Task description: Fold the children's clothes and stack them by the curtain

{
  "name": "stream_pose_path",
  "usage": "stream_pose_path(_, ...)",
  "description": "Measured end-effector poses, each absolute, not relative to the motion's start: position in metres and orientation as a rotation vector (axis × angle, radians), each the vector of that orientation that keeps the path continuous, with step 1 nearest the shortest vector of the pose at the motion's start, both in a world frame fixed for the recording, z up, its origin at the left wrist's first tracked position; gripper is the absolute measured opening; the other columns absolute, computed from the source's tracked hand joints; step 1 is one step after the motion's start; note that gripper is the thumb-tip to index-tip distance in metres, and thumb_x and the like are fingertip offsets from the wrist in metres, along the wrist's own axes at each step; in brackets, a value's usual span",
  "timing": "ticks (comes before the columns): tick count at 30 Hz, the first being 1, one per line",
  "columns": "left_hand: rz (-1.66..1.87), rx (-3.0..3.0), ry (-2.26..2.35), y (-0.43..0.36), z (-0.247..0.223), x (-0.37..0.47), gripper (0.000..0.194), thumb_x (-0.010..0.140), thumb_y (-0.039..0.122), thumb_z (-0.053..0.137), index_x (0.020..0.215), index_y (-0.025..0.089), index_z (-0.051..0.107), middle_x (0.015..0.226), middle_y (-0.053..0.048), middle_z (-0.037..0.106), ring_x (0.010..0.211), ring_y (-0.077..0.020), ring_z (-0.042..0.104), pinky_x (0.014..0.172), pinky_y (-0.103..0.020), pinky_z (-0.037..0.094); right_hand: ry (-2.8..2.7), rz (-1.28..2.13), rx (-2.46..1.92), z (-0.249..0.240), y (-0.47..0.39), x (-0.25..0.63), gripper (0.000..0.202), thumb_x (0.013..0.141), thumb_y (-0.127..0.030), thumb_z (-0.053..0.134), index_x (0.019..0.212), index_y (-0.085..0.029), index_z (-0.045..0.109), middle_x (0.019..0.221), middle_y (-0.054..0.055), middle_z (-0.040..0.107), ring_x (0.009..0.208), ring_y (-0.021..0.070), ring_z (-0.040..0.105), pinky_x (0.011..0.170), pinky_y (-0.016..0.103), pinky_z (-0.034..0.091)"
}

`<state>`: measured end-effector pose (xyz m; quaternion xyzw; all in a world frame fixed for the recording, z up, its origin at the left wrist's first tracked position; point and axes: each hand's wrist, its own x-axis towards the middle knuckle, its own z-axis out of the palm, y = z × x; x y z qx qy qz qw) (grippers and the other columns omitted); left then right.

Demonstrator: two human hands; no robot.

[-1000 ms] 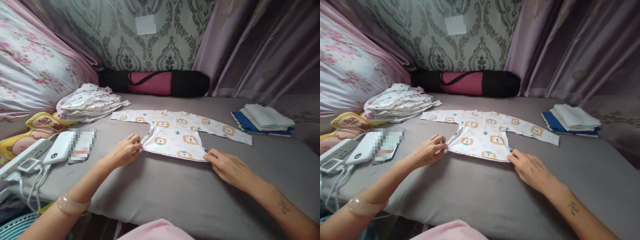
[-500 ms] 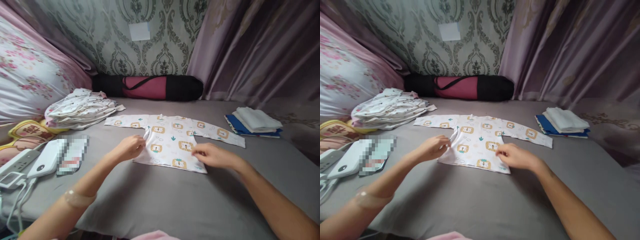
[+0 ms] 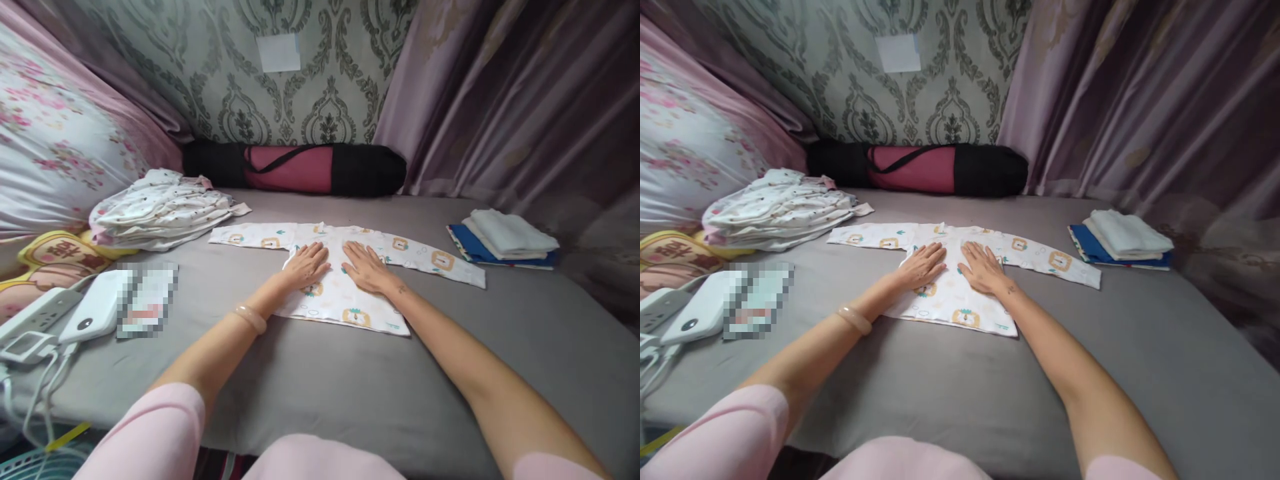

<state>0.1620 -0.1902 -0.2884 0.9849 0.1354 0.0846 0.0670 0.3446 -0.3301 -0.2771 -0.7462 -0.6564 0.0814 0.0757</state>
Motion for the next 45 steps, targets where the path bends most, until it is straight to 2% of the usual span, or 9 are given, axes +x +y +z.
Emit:
stream_pose_path(11, -0.023, 2.965, 0.176, -0.193, -0.272, 0.080, 0.067, 0.096, 0.058, 0.027, 0.151, 0.020, 0.020, 0.159, -0.011, 0.014, 0.147, -0.0242, 0.009, 0.118, -0.042, 0.007, -2.300, 0.365, -1.979, -0.264, -0.412, 0.322, 0.064, 0.098, -0.054, 0.025, 0.152, -0.021, 0.022, 0.159, 0.010, 0.011, 0.146, 0.0236, 0.007, 0.118, 0.050, 0.005)
stream_pose_path(21, -0.119, 2.909, 0.231, -0.201, -0.260, 0.032, 0.064, 0.098, 0.054, 0.027, 0.153, 0.028, 0.008, 0.159, -0.006, 0.009, 0.147, -0.0238, 0.007, 0.118, -0.045, 0.006, -2.325, 0.510, -1.868, -0.250, -0.473, 0.301, 0.053, 0.101, -0.039, 0.029, 0.152, -0.027, 0.021, 0.158, 0.005, 0.017, 0.146, 0.0219, 0.011, 0.118, 0.051, 0.007)
stream_pose_path(26, -0.098, 2.926, 0.244, -0.198, -0.250, 0.013, 0.059, 0.098, 0.052, 0.031, 0.151, 0.029, 0.022, 0.156, -0.004, 0.026, 0.145, -0.0243, 0.019, 0.118, -0.047, 0.010, -2.254, 0.660, -1.880, -0.228, -0.500, 0.297, 0.059, 0.098, -0.041, 0.036, 0.153, -0.027, 0.018, 0.156, 0.005, 0.025, 0.145, 0.0223, 0.018, 0.118, 0.049, 0.014)
stream_pose_path(29, 0.008, 2.965, 0.244, -0.193, -0.240, 0.015, 0.047, 0.098, 0.048, 0.033, 0.138, 0.029, 0.047, 0.144, -0.004, 0.049, 0.138, -0.0241, 0.035, 0.115, -0.048, 0.018, -2.185, 0.733, -1.918, -0.205, -0.497, 0.299, 0.052, 0.095, -0.045, 0.043, 0.143, -0.026, 0.044, 0.147, 0.007, 0.043, 0.136, 0.0246, 0.039, 0.113, 0.046, 0.028)
stream_pose_path(31, 0.106, 2.999, 0.232, -0.192, -0.233, 0.030, 0.040, 0.099, 0.044, 0.034, 0.115, 0.025, 0.065, 0.121, -0.006, 0.065, 0.124, -0.0234, 0.051, 0.110, -0.047, 0.028, -2.142, 0.768, -1.951, -0.193, -0.480, 0.302, 0.040, 0.095, -0.045, 0.043, 0.123, -0.025, 0.064, 0.128, 0.007, 0.062, 0.117, 0.0240, 0.057, 0.102, 0.040, 0.041)
stream_pose_path(34, 0.256, 3.042, 0.370, -0.195, -0.230, 0.071, 0.040, 0.098, 0.038, 0.036, 0.084, 0.018, 0.068, 0.086, -0.010, 0.069, 0.095, -0.0241, 0.062, 0.095, -0.044, 0.042, -2.082, 0.739, -1.972, -0.194, -0.427, 0.307, 0.039, 0.097, -0.038, 0.037, 0.101, -0.022, 0.072, 0.098, 0.005, 0.073, 0.092, 0.0204, 0.066, 0.087, 0.033, 0.047)
stream_pose_path(37, 0.409, 2.948, 0.590, -0.201, -0.243, 0.122, 0.029, 0.097, 0.027, 0.037, 0.108, 0.016, 0.060, 0.104, -0.013, 0.067, 0.102, -0.0245, 0.060, 0.090, -0.040, 0.046, -1.907, 0.417, -2.034, -0.219, -0.358, 0.311, 0.041, 0.096, -0.031, 0.032, 0.123, -0.018, 0.061, 0.123, 0.010, 0.064, 0.115, 0.0237, 0.056, 0.099, 0.037, 0.039)
stream_pose_path(40, 0.379, 2.878, 0.683, -0.206, -0.266, 0.156, 0.037, 0.095, 0.019, 0.035, 0.129, 0.008, 0.046, 0.130, -0.018, 0.056, 0.122, -0.0237, 0.051, 0.101, -0.038, 0.040, -1.758, 0.221, -2.186, -0.252, -0.305, 0.313, 0.050, 0.097, -0.032, 0.028, 0.141, -0.013, 0.042, 0.148, 0.014, 0.040, 0.139, 0.0262, 0.031, 0.113, 0.045, 0.021)
stream_pose_path(45, 0.286, 2.923, 0.626, -0.204, -0.291, 0.147, 0.049, 0.099, 0.034, 0.027, 0.140, 0.010, 0.039, 0.149, -0.018, 0.037, 0.140, -0.0284, 0.030, 0.113, -0.049, 0.025, -1.866, 0.272, -2.259, -0.280, -0.297, 0.303, 0.062, 0.098, -0.043, 0.021, 0.149, -0.008, 0.026, 0.158, 0.014, 0.019, 0.146, 0.0252, 0.011, 0.117, 0.047, 0.003)
